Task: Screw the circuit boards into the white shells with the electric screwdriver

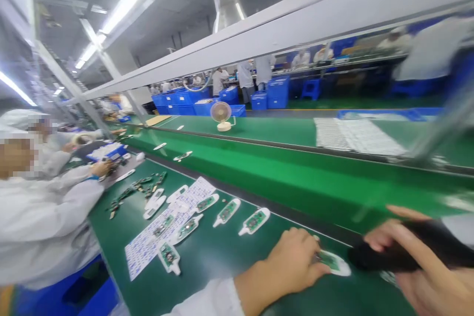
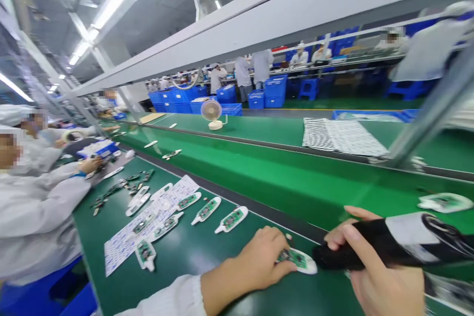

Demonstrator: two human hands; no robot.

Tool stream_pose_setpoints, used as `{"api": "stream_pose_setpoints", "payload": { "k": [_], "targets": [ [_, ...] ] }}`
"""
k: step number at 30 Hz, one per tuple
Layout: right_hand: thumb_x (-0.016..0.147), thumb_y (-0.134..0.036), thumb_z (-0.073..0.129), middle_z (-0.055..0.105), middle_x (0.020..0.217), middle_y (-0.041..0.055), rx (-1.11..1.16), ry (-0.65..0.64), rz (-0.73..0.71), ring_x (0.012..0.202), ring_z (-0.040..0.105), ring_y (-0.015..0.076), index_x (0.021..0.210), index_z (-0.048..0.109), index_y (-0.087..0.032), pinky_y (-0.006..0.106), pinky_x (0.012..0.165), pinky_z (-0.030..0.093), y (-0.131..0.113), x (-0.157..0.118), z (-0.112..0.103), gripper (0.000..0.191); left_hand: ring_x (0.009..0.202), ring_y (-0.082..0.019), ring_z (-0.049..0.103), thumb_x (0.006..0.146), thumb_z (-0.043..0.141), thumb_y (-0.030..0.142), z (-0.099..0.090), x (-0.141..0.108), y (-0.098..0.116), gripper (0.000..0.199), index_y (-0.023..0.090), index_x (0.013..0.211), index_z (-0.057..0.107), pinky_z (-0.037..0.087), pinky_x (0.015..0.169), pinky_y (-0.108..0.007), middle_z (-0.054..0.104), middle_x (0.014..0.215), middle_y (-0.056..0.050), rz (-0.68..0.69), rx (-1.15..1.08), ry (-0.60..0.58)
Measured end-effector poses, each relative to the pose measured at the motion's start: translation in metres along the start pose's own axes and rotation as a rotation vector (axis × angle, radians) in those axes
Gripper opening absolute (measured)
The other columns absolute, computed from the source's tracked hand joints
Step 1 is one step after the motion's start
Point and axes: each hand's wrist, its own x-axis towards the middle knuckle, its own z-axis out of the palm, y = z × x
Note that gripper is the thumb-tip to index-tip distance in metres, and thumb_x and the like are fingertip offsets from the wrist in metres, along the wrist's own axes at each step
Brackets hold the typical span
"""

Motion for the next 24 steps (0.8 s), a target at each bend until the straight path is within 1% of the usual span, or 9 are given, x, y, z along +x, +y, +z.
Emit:
{"api": "stream_pose_setpoints", "payload": {
  "k": [2,4,8,11,14,17,20,22,24],
  "targets": [
    [0.049,-0.028,0.086,0.059,0.050,0.0019,0.034,0.104,-0.019,0.045,0.056,0.0220,0.082,0.071,-0.022,0.039,0.046,0.051,-0.014,0.007,-0.011,0.036,0.103,-0.026,0.061,0.091,0.071,0.042,-0.004,0.008,-0.003,0.028,0.018,0.103,0.061,0.049,0.089,-0.038,0.066,0.110,-0.008,-0.036,-0.035,0.050],
    [0.051,-0.027,0.082,0.057,0.046,-0.0020,0.092,0.289,-0.137,0.043,0.053,0.0186,0.076,0.067,-0.022,0.036,0.047,0.051,-0.021,0.018,-0.026,0.030,0.103,-0.025,0.060,0.091,0.072,0.033,-0.013,0.031,-0.010,0.021,0.019,0.101,0.061,0.048,0.090,-0.038,0.066,0.110,-0.008,-0.048,-0.040,0.124],
    [0.057,-0.027,0.081,0.057,0.045,-0.0045,0.114,0.514,-0.334,0.038,0.051,0.0150,0.069,0.062,-0.019,0.031,0.045,0.050,-0.017,0.033,-0.050,0.023,0.101,-0.021,0.061,0.091,0.070,0.029,-0.041,0.120,-0.027,0.014,0.020,0.095,0.061,0.046,0.091,-0.032,0.066,0.105,-0.006,-0.119,-0.018,0.230],
    [0.064,-0.031,0.083,0.059,0.047,-0.0037,0.102,0.497,-0.325,0.041,0.054,0.0146,0.074,0.063,-0.017,0.029,0.047,0.049,-0.010,0.033,-0.058,0.027,0.104,-0.024,0.060,0.095,0.064,0.030,-0.059,0.190,-0.039,0.013,0.018,0.095,0.060,0.045,0.092,-0.034,0.066,0.105,-0.009,-0.196,-0.004,0.255],
    [0.070,-0.034,0.083,0.058,0.049,-0.0043,0.106,0.390,-0.271,0.043,0.055,0.0143,0.078,0.062,-0.018,0.028,0.048,0.049,-0.004,0.031,-0.062,0.027,0.110,-0.029,0.058,0.096,0.059,0.031,-0.061,0.233,-0.053,0.015,0.016,0.098,0.058,0.043,0.093,-0.037,0.064,0.111,-0.015,-0.312,0.011,0.272],
    [0.074,-0.034,0.082,0.058,0.051,-0.0043,0.098,0.277,-0.191,0.043,0.055,0.0144,0.081,0.062,-0.019,0.028,0.048,0.047,0.001,0.028,-0.063,0.026,0.111,-0.032,0.058,0.096,0.059,0.034,-0.056,0.249,-0.065,0.019,0.015,0.098,0.058,0.044,0.092,-0.039,0.064,0.114,-0.018,-0.387,0.009,0.255],
    [0.076,-0.033,0.082,0.058,0.052,-0.0043,0.098,0.170,-0.114,0.045,0.055,0.0143,0.082,0.063,-0.019,0.027,0.049,0.046,0.004,0.025,-0.060,0.024,0.116,-0.034,0.056,0.095,0.059,0.039,-0.054,0.247,-0.065,0.026,0.014,0.103,0.058,0.044,0.095,-0.042,0.062,0.120,-0.020,-0.392,-0.006,0.275],
    [0.077,-0.032,0.081,0.058,0.053,-0.0043,0.095,0.118,-0.088,0.046,0.055,0.0142,0.083,0.064,-0.019,0.028,0.050,0.046,0.005,0.022,-0.056,0.023,0.121,-0.034,0.053,0.096,0.056,0.040,-0.053,0.232,-0.057,0.029,0.014,0.110,0.058,0.042,0.100,-0.043,0.060,0.125,-0.020,-0.362,-0.025,0.315],
    [0.079,-0.031,0.079,0.058,0.053,-0.0043,0.096,0.071,-0.075,0.046,0.054,0.0142,0.084,0.064,-0.019,0.028,0.051,0.045,0.005,0.019,-0.052,0.020,0.124,-0.030,0.053,0.098,0.052,0.038,-0.048,0.203,-0.044,0.027,0.017,0.114,0.057,0.041,0.104,-0.042,0.060,0.128,-0.015,-0.305,-0.054,0.343]
  ]
}}
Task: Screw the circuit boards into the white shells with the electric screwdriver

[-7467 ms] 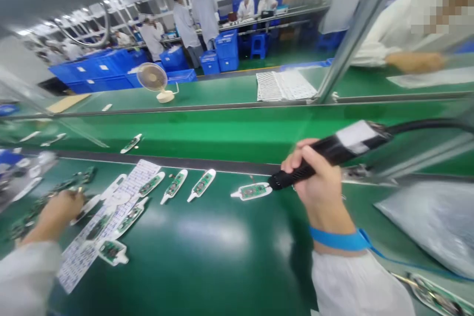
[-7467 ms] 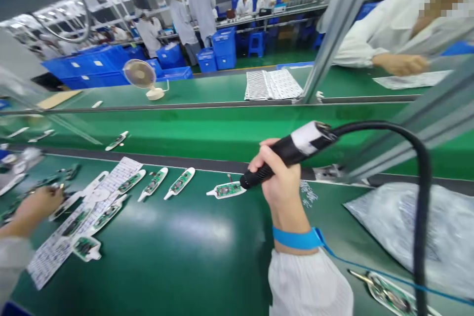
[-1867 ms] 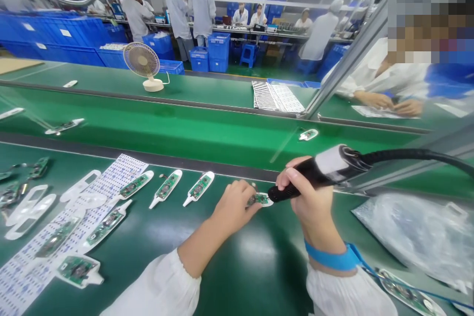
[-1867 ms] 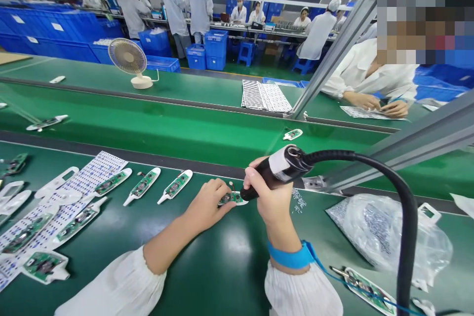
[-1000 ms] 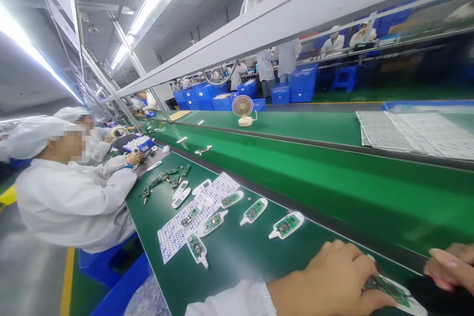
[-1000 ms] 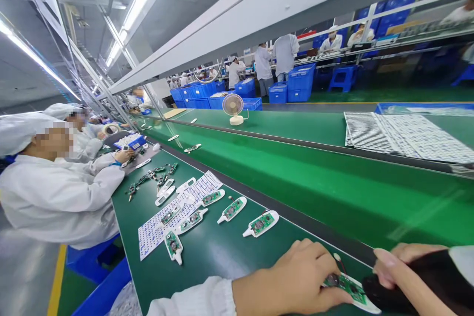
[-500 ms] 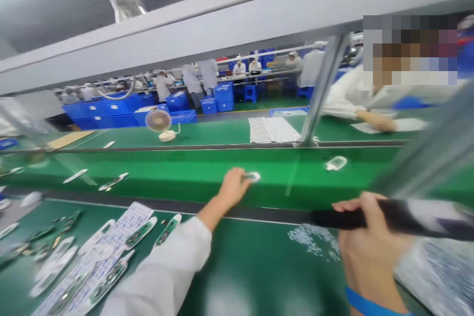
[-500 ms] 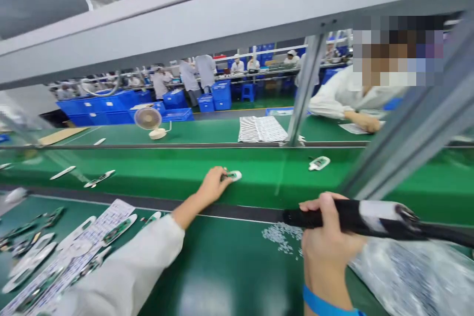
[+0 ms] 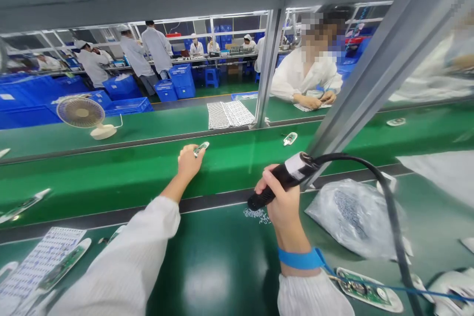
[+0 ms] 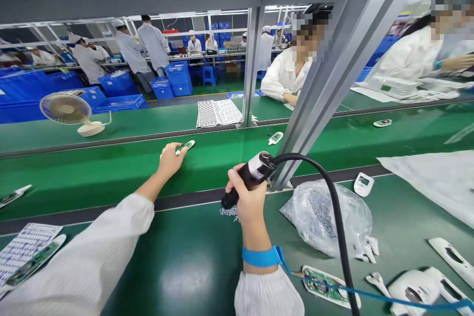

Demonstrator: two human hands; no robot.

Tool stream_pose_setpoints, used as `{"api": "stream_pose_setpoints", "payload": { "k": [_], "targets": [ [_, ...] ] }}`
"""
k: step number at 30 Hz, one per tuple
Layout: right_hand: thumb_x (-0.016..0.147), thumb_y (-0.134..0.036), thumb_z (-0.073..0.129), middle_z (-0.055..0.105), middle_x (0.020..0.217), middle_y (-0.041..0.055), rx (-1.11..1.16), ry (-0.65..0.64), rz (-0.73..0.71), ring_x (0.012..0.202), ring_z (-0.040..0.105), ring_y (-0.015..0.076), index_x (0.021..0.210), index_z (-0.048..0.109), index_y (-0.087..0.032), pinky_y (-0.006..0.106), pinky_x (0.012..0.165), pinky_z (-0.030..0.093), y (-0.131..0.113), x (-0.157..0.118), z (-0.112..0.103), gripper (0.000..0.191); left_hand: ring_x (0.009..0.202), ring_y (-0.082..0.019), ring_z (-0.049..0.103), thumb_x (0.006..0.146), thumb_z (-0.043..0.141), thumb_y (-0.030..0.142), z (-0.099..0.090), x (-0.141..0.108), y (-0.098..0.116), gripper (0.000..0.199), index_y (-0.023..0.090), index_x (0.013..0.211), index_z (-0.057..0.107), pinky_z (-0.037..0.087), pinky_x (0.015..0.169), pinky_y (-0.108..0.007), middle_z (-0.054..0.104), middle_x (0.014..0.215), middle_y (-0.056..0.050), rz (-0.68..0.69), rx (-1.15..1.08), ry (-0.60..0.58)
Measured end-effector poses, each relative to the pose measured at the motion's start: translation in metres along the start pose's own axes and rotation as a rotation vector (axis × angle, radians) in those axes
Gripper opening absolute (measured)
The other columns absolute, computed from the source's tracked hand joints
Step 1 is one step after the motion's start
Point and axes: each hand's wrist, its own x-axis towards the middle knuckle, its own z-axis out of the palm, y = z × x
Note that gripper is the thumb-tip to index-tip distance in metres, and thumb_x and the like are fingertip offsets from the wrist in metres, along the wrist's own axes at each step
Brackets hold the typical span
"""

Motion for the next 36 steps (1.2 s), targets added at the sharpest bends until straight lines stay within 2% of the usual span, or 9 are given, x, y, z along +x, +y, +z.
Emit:
{"api": "stream_pose_setpoints", "payload": {
  "k": [3,6,8,10,13,20,23,26,36],
  "targets": [
    [0.080,-0.031,0.078,0.058,0.053,-0.0044,-0.006,-0.058,0.017,0.046,0.054,0.0140,0.084,0.064,-0.019,0.028,0.051,0.045,0.003,-0.003,0.004,0.018,0.117,-0.022,0.058,0.099,0.050,0.033,-0.006,-0.076,0.000,0.019,0.021,0.110,0.058,0.047,0.099,-0.034,0.064,0.121,-0.008,0.138,-0.139,-0.018],
    [0.078,-0.031,0.079,0.059,0.052,-0.0045,-0.049,-0.079,0.007,0.046,0.054,0.0140,0.083,0.064,-0.019,0.028,0.050,0.045,0.004,-0.003,0.006,0.020,0.106,-0.021,0.062,0.099,0.051,0.034,-0.007,-0.158,-0.006,0.016,0.022,0.103,0.060,0.051,0.090,-0.034,0.067,0.111,-0.006,0.319,-0.410,-0.040],
    [0.077,-0.031,0.080,0.058,0.052,-0.0048,-0.074,-0.078,-0.027,0.045,0.054,0.0142,0.083,0.063,-0.019,0.028,0.050,0.045,0.002,-0.003,0.007,0.021,0.104,-0.021,0.063,0.099,0.051,0.031,-0.006,-0.195,-0.008,0.014,0.023,0.100,0.062,0.051,0.090,-0.035,0.067,0.108,-0.006,0.363,-0.470,-0.066],
    [0.077,-0.032,0.079,0.058,0.052,-0.0052,-0.074,-0.080,-0.068,0.044,0.054,0.0145,0.083,0.063,-0.020,0.029,0.049,0.046,-0.002,-0.003,0.008,0.022,0.102,-0.022,0.064,0.099,0.050,0.027,-0.004,-0.212,-0.008,0.013,0.022,0.098,0.062,0.050,0.091,-0.036,0.068,0.105,-0.006,0.383,-0.476,-0.089],
    [0.077,-0.033,0.078,0.058,0.051,-0.0056,-0.039,-0.125,-0.092,0.043,0.054,0.0148,0.084,0.062,-0.021,0.029,0.048,0.046,-0.007,-0.004,0.011,0.021,0.101,-0.022,0.064,0.099,0.051,0.024,-0.002,-0.212,-0.006,0.011,0.021,0.100,0.062,0.051,0.091,-0.038,0.069,0.104,-0.007,0.406,-0.465,-0.115],
    [0.081,-0.036,0.074,0.057,0.054,-0.0062,-0.040,-0.317,0.027,0.044,0.054,0.0152,0.086,0.061,-0.023,0.031,0.050,0.045,-0.003,-0.014,0.023,0.019,0.103,-0.025,0.064,0.093,0.065,0.025,0.001,-0.206,0.006,0.024,0.022,0.116,0.065,0.049,0.089,-0.041,0.070,0.114,-0.006,0.395,-0.266,-0.204],
    [0.082,-0.035,0.073,0.056,0.054,-0.0059,-0.041,-0.353,0.044,0.044,0.054,0.0152,0.087,0.061,-0.023,0.031,0.049,0.045,-0.001,-0.019,0.029,0.018,0.095,-0.023,0.064,0.095,0.063,0.024,0.002,-0.205,0.009,0.011,0.023,0.104,0.069,0.046,0.083,-0.037,0.072,0.103,-0.003,0.380,-0.222,-0.228],
    [0.083,-0.032,0.072,0.057,0.055,-0.0052,-0.035,-0.367,0.047,0.045,0.054,0.0152,0.088,0.062,-0.023,0.031,0.049,0.045,-0.001,-0.021,0.032,0.015,0.089,-0.021,0.063,0.097,0.060,0.022,0.004,-0.204,0.008,0.011,0.022,0.092,0.070,0.044,0.078,-0.035,0.073,0.096,-0.002,0.373,-0.230,-0.219],
    [0.083,-0.035,0.073,0.056,0.054,-0.0054,-0.048,-0.395,0.053,0.045,0.054,0.0153,0.088,0.062,-0.023,0.031,0.050,0.045,-0.002,-0.025,0.035,0.016,0.091,-0.020,0.064,0.091,0.069,0.023,0.007,-0.202,0.005,0.007,0.021,0.087,0.065,0.044,0.076,-0.032,0.070,0.097,-0.002,0.340,-0.305,-0.202]
  ]
}}
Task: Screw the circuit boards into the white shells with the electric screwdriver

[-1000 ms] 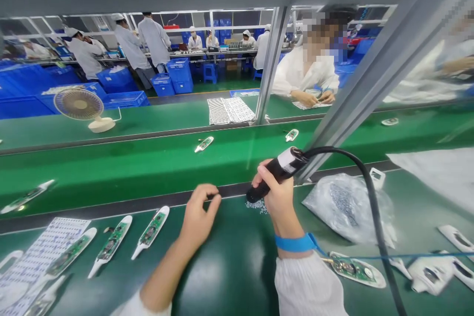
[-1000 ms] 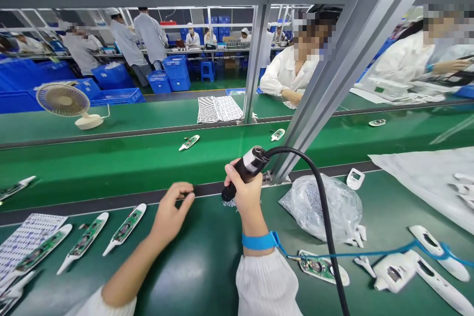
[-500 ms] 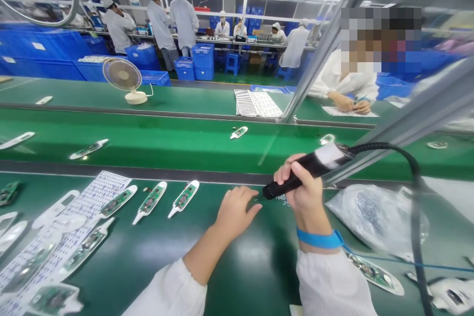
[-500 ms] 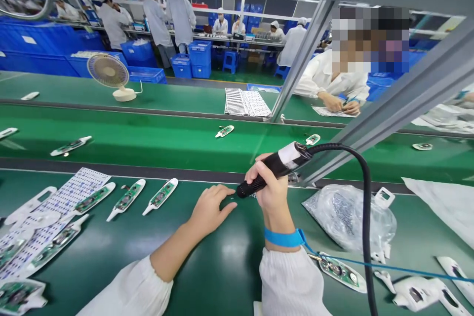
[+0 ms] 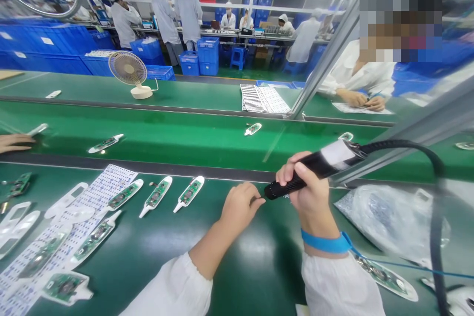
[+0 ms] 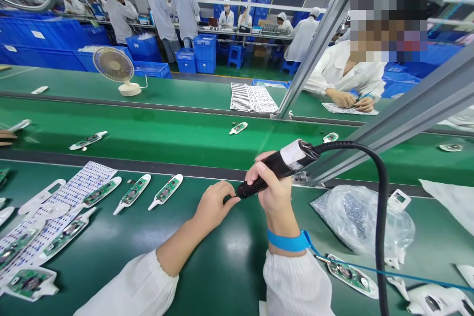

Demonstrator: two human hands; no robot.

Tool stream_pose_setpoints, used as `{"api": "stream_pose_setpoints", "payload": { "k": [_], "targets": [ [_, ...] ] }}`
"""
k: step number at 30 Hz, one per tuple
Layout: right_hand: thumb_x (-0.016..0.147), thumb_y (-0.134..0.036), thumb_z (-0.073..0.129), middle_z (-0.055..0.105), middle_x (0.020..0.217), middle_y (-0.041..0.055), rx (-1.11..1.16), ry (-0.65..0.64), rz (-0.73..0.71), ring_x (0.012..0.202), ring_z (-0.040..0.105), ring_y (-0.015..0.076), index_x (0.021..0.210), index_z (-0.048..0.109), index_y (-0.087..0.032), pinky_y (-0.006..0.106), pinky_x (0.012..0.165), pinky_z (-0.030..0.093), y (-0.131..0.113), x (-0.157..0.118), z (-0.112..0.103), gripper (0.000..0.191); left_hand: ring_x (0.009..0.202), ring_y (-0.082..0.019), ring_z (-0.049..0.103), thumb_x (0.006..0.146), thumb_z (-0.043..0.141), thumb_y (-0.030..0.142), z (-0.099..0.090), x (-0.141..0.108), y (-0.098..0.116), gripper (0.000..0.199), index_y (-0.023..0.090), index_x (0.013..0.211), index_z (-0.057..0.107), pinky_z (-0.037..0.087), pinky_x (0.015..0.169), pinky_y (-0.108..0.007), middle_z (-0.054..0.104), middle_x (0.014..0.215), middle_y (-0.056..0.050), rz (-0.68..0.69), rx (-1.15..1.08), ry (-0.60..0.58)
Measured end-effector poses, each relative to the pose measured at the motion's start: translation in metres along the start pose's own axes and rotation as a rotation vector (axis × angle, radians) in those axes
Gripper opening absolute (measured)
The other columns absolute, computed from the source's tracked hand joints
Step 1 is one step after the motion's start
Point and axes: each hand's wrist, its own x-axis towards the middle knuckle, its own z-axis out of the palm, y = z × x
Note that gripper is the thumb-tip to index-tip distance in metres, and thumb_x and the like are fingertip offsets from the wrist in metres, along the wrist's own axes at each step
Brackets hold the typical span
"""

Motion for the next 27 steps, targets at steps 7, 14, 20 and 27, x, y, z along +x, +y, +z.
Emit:
{"api": "stream_pose_setpoints", "payload": {
  "k": [7,14,20,27],
  "targets": [
    [0.082,-0.030,0.073,0.058,0.056,-0.0050,-0.006,-0.029,-0.012,0.046,0.056,0.0153,0.089,0.064,-0.022,0.031,0.051,0.046,0.000,-0.002,0.007,0.014,0.092,-0.021,0.065,0.091,0.063,0.015,0.001,-0.003,-0.001,0.004,0.020,0.092,0.064,0.043,0.077,-0.034,0.071,0.103,-0.004,0.021,0.025,0.010],
    [0.081,-0.029,0.073,0.058,0.054,-0.0040,-0.015,-0.012,-0.016,0.045,0.055,0.0161,0.087,0.065,-0.022,0.031,0.049,0.047,-0.004,-0.002,0.010,0.013,0.099,-0.024,0.065,0.090,0.069,0.021,0.001,-0.003,0.004,0.010,0.020,0.099,0.063,0.046,0.083,-0.037,0.071,0.107,-0.005,0.016,0.008,0.020],
    [0.080,-0.027,0.073,0.058,0.053,-0.0033,-0.026,0.089,-0.103,0.044,0.055,0.0164,0.085,0.066,-0.021,0.031,0.046,0.047,-0.010,0.000,0.007,0.011,0.110,-0.028,0.062,0.093,0.066,0.030,-0.045,-0.028,-0.016,0.010,0.023,0.100,0.062,0.046,0.092,-0.043,0.070,0.113,-0.006,-0.095,0.230,0.238],
    [0.081,-0.029,0.076,0.057,0.053,-0.0038,0.007,0.119,-0.157,0.043,0.056,0.0162,0.085,0.065,-0.021,0.030,0.045,0.047,-0.013,0.005,0.001,0.013,0.102,-0.033,0.062,0.093,0.063,0.038,-0.097,-0.073,-0.079,0.023,0.021,0.108,0.060,0.048,0.089,-0.048,0.067,0.107,-0.011,-0.333,0.468,0.351]
  ]
}}
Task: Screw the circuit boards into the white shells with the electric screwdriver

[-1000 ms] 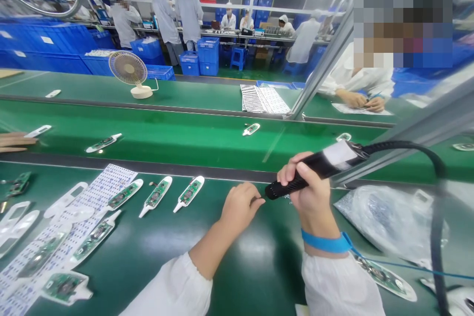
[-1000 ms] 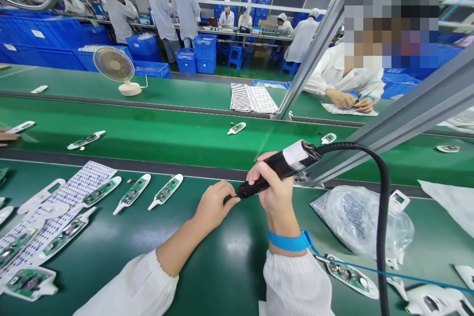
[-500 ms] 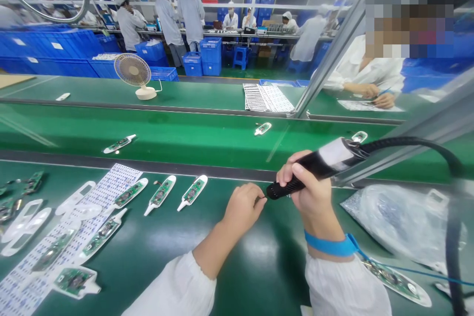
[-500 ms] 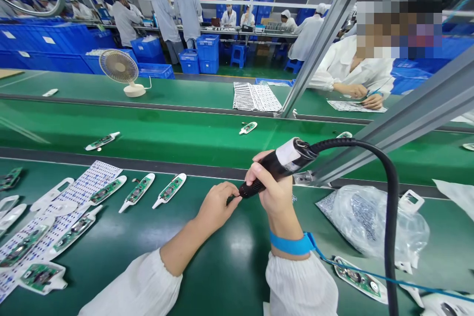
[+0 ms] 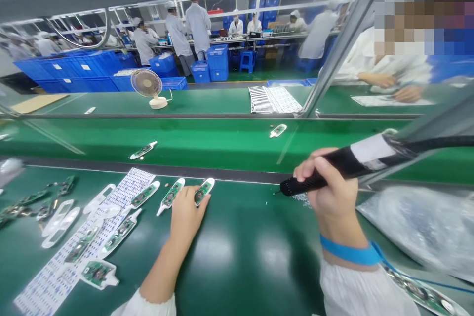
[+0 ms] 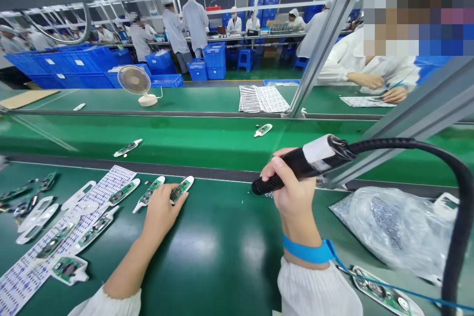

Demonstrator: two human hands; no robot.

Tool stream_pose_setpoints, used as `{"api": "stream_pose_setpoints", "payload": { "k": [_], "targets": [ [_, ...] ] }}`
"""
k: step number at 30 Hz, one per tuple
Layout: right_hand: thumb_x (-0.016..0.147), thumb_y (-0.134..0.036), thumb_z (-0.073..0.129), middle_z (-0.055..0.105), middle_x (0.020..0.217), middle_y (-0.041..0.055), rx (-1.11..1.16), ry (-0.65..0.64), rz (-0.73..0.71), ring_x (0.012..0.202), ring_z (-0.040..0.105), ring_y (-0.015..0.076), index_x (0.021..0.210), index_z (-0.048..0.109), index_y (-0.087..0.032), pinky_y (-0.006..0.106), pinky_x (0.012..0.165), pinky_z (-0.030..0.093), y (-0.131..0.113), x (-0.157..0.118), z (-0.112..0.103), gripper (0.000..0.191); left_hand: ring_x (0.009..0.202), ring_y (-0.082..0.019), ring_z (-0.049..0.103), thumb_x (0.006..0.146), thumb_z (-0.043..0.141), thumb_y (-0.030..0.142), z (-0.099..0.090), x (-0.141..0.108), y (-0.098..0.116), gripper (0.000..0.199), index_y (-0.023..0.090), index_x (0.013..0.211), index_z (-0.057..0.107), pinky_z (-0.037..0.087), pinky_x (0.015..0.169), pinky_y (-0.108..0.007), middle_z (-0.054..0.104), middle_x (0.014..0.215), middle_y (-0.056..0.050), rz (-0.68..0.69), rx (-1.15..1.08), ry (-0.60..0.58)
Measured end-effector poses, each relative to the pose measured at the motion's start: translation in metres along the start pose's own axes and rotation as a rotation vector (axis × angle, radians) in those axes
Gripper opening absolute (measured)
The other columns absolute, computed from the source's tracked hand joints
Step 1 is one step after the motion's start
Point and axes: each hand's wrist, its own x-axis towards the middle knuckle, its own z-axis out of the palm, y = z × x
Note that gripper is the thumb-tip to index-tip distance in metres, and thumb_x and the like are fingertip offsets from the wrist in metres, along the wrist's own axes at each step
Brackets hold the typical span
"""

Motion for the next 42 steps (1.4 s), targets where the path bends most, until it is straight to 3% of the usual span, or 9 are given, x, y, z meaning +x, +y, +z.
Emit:
{"api": "stream_pose_setpoints", "payload": {
  "k": [3,7,11,16,24,42],
  "targets": [
    [0.081,-0.027,0.075,0.058,0.053,-0.0036,0.015,-0.007,-0.001,0.043,0.055,0.0160,0.085,0.066,-0.021,0.030,0.045,0.047,-0.002,-0.002,0.006,0.011,0.097,-0.029,0.062,0.094,0.061,0.033,0.011,-0.001,0.016,0.017,0.021,0.106,0.060,0.050,0.086,-0.044,0.066,0.103,-0.009,0.108,-0.141,-0.107],
    [0.083,-0.024,0.074,0.060,0.055,-0.0029,-0.009,-0.070,0.025,0.045,0.056,0.0161,0.086,0.067,-0.021,0.030,0.048,0.047,-0.003,-0.009,0.018,0.008,0.097,-0.026,0.060,0.091,0.067,0.026,0.026,-0.003,0.068,0.017,0.022,0.106,0.060,0.048,0.086,-0.041,0.066,0.106,-0.006,0.236,-0.279,-0.293],
    [0.082,-0.024,0.075,0.059,0.054,-0.0037,-0.049,-0.089,0.068,0.045,0.056,0.0153,0.087,0.067,-0.021,0.029,0.048,0.048,0.003,-0.019,0.031,0.010,0.097,-0.026,0.057,0.089,0.069,0.026,0.031,-0.004,0.096,0.020,0.022,0.105,0.058,0.044,0.084,-0.041,0.065,0.105,-0.005,0.233,-0.282,-0.336],
    [0.080,-0.024,0.078,0.059,0.059,-0.0040,-0.072,-0.064,0.106,0.047,0.057,0.0141,0.087,0.066,-0.021,0.028,0.049,0.049,0.013,-0.029,0.041,0.014,0.095,-0.025,0.055,0.097,0.060,0.029,0.029,-0.004,0.097,0.010,0.021,0.103,0.058,0.041,0.080,-0.039,0.063,0.107,-0.006,0.261,-0.267,-0.391],
    [0.082,-0.023,0.076,0.060,0.059,-0.0040,-0.149,-0.091,0.080,0.049,0.058,0.0139,0.089,0.065,-0.021,0.028,0.051,0.050,0.020,-0.035,0.040,0.013,0.096,-0.025,0.053,0.094,0.063,0.026,0.025,-0.002,0.101,0.008,0.021,0.099,0.059,0.039,0.078,-0.038,0.062,0.106,-0.005,0.243,-0.275,-0.458],
    [0.083,-0.016,0.074,0.059,0.058,-0.0049,-0.306,-0.177,0.149,0.054,0.057,0.0148,0.074,0.059,-0.022,0.030,0.058,0.048,0.024,-0.028,0.040,0.018,0.096,-0.025,0.052,0.096,0.062,0.026,0.024,-0.002,0.103,0.007,0.020,0.098,0.058,0.040,0.078,-0.038,0.060,0.106,-0.005,0.228,-0.272,-0.488]
  ]
}}
